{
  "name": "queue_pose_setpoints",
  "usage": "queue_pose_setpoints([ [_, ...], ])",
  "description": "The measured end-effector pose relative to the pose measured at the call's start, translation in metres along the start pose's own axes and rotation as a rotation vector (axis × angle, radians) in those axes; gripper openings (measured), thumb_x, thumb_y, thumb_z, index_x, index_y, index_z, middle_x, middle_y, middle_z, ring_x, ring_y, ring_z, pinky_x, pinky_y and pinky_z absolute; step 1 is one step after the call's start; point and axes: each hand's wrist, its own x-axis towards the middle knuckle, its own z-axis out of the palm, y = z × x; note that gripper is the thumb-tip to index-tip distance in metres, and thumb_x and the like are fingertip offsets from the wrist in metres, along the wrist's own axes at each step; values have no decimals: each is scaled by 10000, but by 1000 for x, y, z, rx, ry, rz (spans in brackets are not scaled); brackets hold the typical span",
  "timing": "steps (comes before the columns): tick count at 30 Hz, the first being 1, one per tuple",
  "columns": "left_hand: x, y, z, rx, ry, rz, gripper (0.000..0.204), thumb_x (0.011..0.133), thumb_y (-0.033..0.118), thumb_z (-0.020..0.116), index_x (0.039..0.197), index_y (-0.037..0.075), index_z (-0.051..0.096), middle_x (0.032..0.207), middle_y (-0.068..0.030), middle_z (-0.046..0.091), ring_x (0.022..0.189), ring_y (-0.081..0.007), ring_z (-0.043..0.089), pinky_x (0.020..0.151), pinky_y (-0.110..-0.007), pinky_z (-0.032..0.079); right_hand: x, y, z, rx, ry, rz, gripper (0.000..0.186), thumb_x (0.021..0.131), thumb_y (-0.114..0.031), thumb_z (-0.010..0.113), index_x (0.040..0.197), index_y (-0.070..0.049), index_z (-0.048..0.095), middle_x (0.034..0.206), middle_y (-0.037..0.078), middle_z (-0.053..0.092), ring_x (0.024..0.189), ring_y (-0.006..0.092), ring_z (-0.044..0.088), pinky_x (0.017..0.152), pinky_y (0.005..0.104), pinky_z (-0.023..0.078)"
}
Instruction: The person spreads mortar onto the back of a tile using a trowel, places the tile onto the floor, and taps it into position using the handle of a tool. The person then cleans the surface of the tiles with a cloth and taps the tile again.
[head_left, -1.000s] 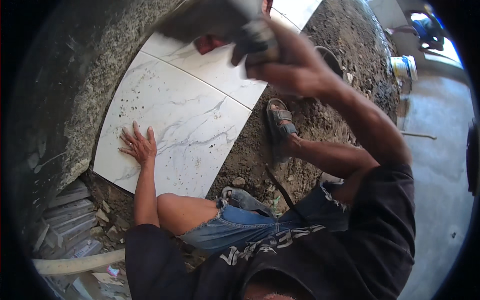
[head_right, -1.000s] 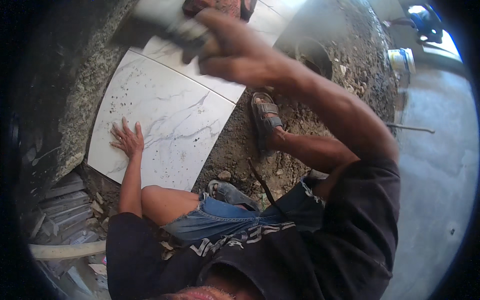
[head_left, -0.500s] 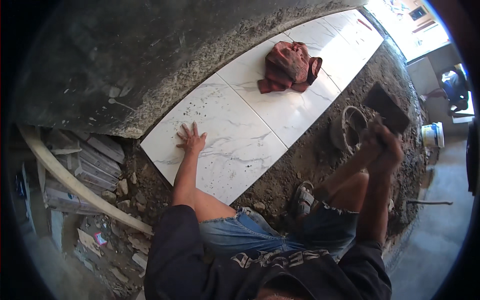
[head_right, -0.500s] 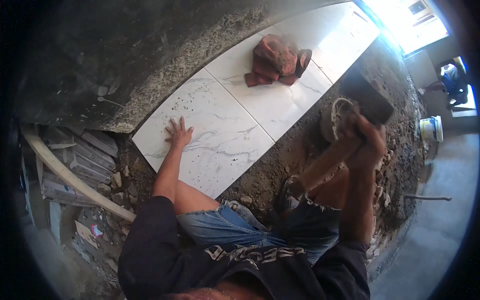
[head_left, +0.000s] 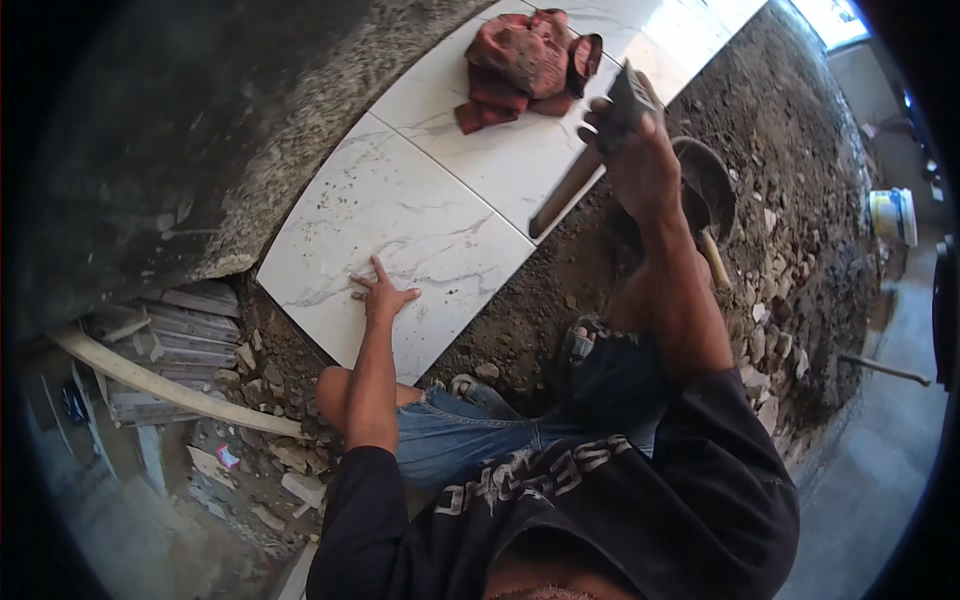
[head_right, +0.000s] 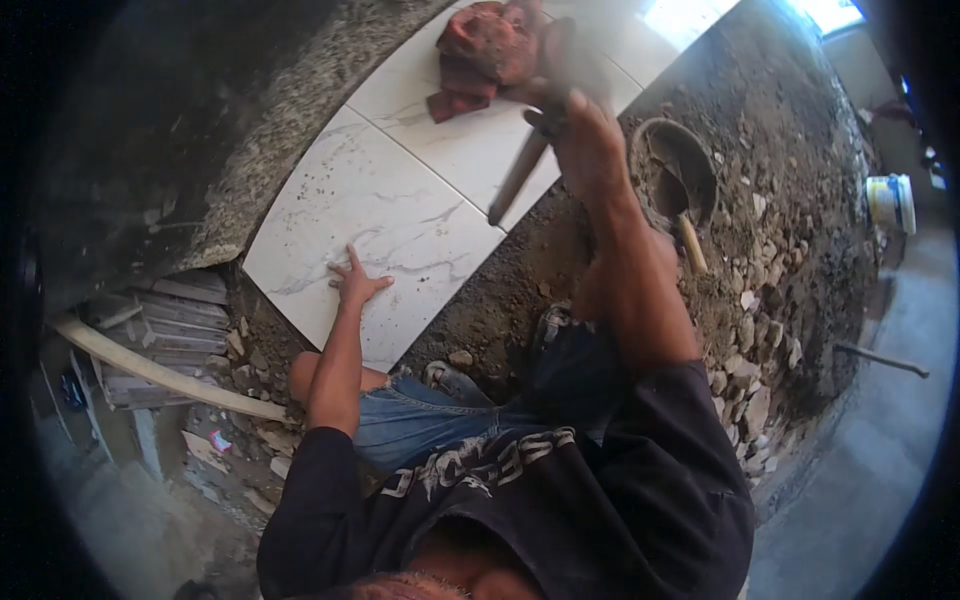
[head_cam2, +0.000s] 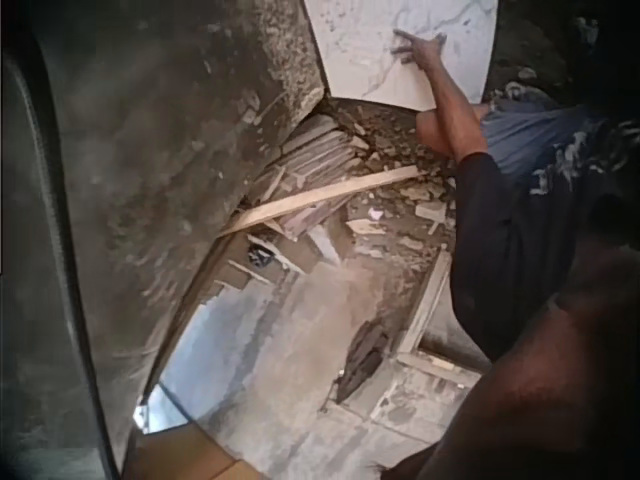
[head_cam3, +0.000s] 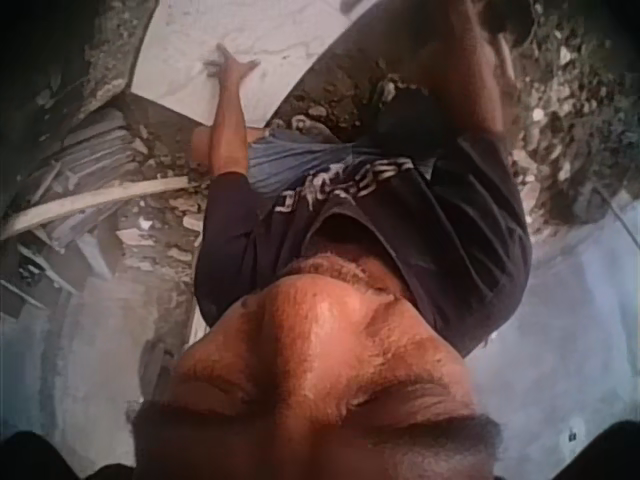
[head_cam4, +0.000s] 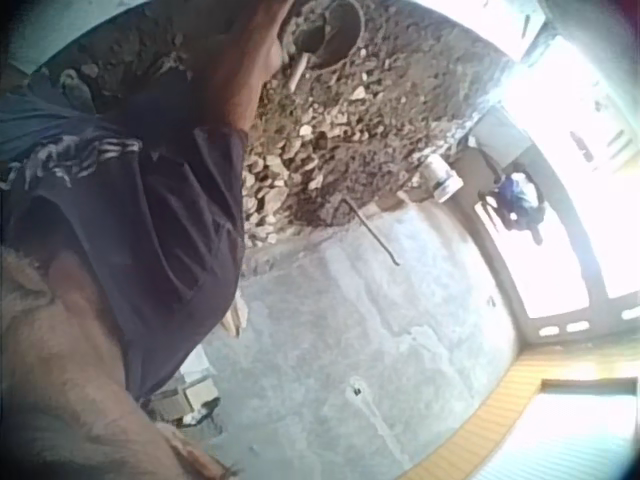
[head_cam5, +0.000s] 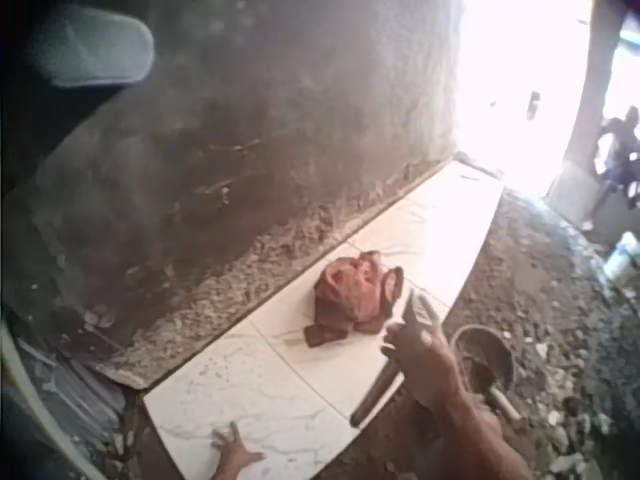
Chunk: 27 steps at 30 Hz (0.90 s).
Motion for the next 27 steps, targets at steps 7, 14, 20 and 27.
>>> queue_pose_setpoints([
  [7,8,-2,3,-46,-34,-42,1468,489,487,902,1509,237,-124,1440,-466,-58,1373,-586,1,1121,-614,105,17,-9,-25,88,240,36,409,947,-406,486,1149,-52,516,905,113,665,952,247,617,898,397,439],
  [14,13,16,2,-61,-84,-81,1484,465,456,919,1511,246,-112,1453,-450,-36,1409,-521,13,1130,-613,86,10,-31,-48,59,264,22,400,863,-241,509,1207,-46,444,914,107,626,975,231,596,851,368,435],
  [20,15,6,-4,-108,-46,-115,1454,456,424,927,1516,290,-59,1485,-402,4,1409,-516,55,1130,-605,119,23,-9,-53,164,227,47,458,855,-182,585,1255,-31,421,979,76,578,971,222,590,978,398,397],
  [27,9,17,-6,-71,-12,-195,1341,521,413,912,1489,443,-15,1532,-315,-50,1331,-631,124,961,-597,434,27,10,-29,-4,134,181,678,753,-106,602,1365,3,331,1042,118,574,1044,227,563,936,371,429],
])
